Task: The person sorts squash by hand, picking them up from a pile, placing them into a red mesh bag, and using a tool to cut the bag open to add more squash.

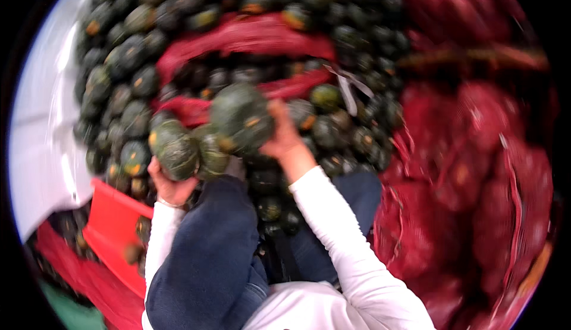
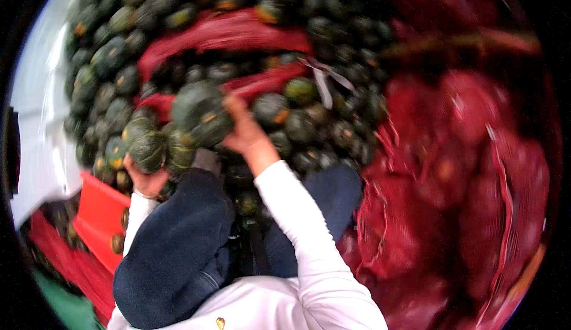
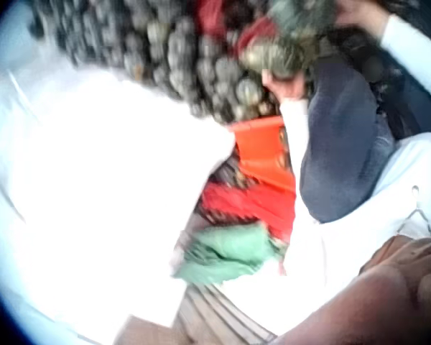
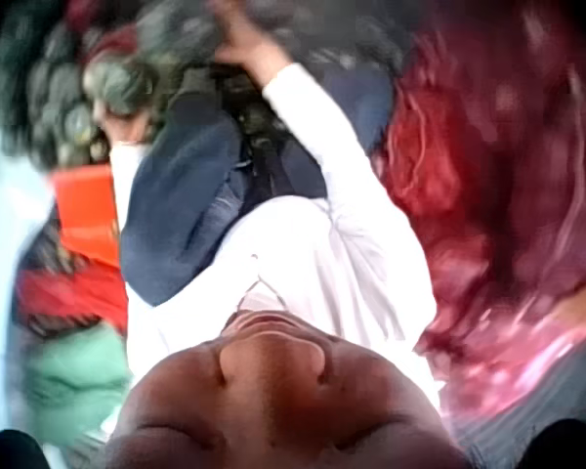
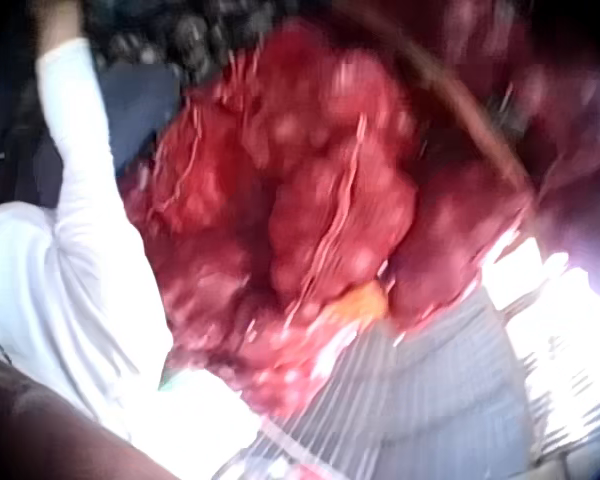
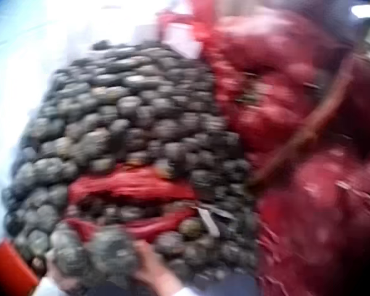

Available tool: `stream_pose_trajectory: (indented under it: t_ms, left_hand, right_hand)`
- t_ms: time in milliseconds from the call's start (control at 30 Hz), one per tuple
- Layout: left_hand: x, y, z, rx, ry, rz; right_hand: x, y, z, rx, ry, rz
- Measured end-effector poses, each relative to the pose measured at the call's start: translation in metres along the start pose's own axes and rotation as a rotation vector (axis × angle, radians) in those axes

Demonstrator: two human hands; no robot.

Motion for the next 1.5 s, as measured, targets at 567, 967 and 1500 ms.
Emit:
stream_pose_trajectory:
  t_ms: [567, 967, 1500]
  left_hand:
    - [-0.164, 0.298, 0.438, 1.703, -0.811, 1.328]
    - [0.039, 0.347, 0.298, 2.075, -0.682, 0.55]
    - [0.095, 0.095, -0.021, 2.075, 0.151, -0.178]
  right_hand:
    - [-0.469, -0.042, 0.105, 0.523, -1.203, -0.26]
    - [-0.994, -0.069, -0.118, 0.429, -2.375, -1.58]
    - [-0.193, -0.04, 0.203, -1.768, -0.381, -0.347]
Point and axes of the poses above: each hand's wrist, its own x-axis towards the middle knuckle, its own y-axis out of the palm, z = x × y, the point moved 9 cm from there along x, towards the middle knuckle, and after that the axes turned 14 degrees about -y, right-handed, at the moved point
